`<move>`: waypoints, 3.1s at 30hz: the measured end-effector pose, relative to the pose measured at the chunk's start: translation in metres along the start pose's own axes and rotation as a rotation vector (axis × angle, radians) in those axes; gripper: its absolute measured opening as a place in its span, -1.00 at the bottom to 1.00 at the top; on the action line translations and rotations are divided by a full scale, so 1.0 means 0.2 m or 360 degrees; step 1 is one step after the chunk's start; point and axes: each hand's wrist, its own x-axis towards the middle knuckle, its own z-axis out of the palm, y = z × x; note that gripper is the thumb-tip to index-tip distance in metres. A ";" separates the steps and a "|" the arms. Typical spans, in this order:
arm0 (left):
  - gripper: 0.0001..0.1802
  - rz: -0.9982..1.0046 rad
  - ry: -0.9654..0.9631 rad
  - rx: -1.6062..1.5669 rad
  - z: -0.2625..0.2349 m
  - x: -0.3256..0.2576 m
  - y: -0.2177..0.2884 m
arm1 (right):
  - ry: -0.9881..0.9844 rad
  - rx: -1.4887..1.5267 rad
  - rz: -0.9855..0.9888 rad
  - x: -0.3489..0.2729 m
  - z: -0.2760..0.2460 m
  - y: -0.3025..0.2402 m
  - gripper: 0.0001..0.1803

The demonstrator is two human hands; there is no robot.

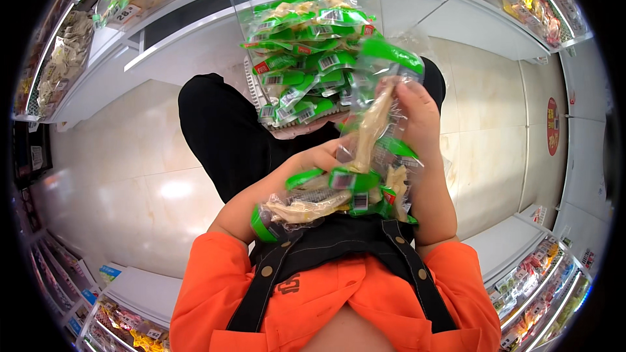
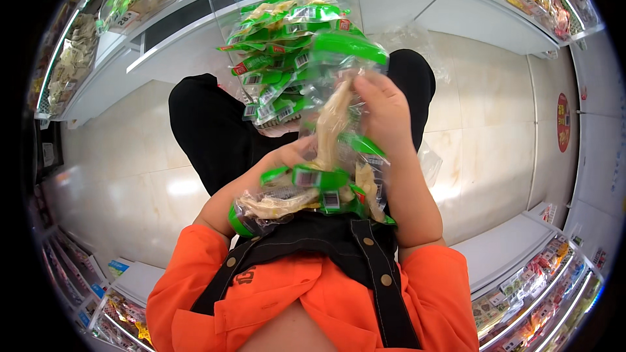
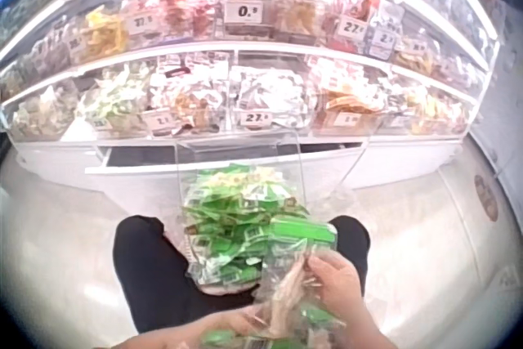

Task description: The person sits on the floor in a grocery store aisle and restocks packaged snacks onto a shelf. They repeatedly pick up items from a large plastic bag on the floor and place them into a clear plastic bin on the shelf.

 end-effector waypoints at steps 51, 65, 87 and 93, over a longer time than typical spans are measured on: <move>-0.80 0.0160 0.0708 0.0095 0.16 0.03 0.00 | -0.0843 -0.2528 -0.0951 -0.38 -0.06 -0.26 -0.63; -0.85 0.0215 0.0572 0.0144 0.14 -0.01 0.04 | -0.0903 -0.3033 -0.0196 1.06 0.33 -0.15 -0.46; -0.86 0.0350 0.0923 -0.0114 0.15 0.01 0.00 | -0.0218 -0.1401 0.0430 -0.15 -0.04 -0.07 -0.34; -0.79 0.0155 0.0859 0.0018 0.19 0.03 0.01 | 0.0392 -0.1010 0.0455 -0.32 -0.17 0.02 -0.73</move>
